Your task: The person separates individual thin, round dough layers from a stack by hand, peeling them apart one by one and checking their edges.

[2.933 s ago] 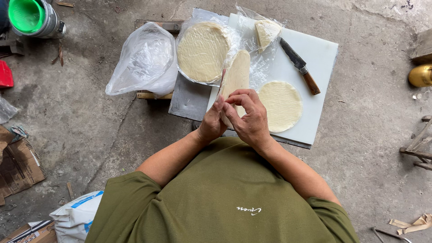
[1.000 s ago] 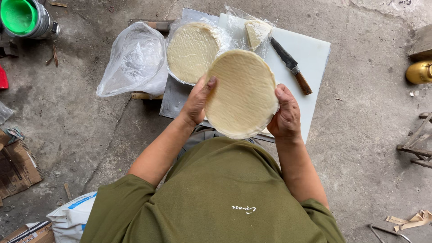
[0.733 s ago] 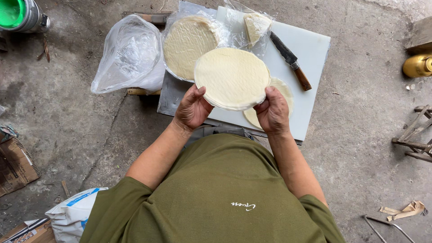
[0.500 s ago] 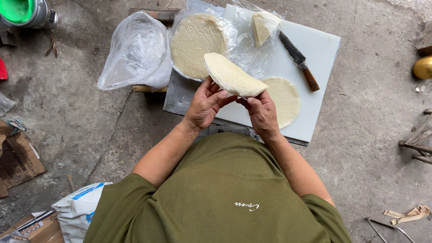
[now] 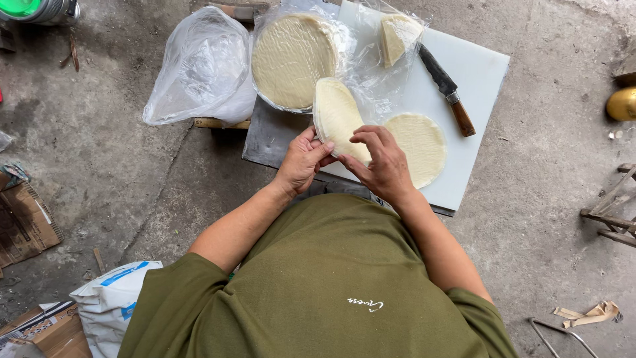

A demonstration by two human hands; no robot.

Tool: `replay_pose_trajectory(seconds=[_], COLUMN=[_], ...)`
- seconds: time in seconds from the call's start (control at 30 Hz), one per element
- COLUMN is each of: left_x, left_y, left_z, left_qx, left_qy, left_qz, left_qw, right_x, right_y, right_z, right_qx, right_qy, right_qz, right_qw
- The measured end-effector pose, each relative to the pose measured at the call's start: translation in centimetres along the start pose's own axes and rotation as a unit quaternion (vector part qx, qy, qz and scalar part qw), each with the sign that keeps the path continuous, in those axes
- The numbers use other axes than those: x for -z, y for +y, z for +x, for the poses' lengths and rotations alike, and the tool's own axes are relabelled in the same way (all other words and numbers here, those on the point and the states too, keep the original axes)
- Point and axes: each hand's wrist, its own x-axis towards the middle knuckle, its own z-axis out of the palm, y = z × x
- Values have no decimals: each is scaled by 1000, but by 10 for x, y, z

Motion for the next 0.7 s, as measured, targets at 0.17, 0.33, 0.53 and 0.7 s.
replay_pose_trajectory(seconds=[0.17, 0.33, 0.53, 0.7], left_x=[6, 17, 25, 12], left_y=[-10, -12, -19, -18], left_z=[2, 2, -1, 2], left_qx=[28, 60, 89, 58], left_qy=[-8, 20, -1, 4], left_qz=[32, 13, -17, 37], left_qw=[999, 998, 996, 998], right_x=[-23, -31, -36, -33], right_y=[10, 17, 16, 11], right_z=[4, -5, -10, -11], right_qx=[-28, -15, -44, -92], right_qy=[-38, -55, -37, 12], right_qz=[40, 66, 60, 125], right_qw=[998, 996, 997, 988])
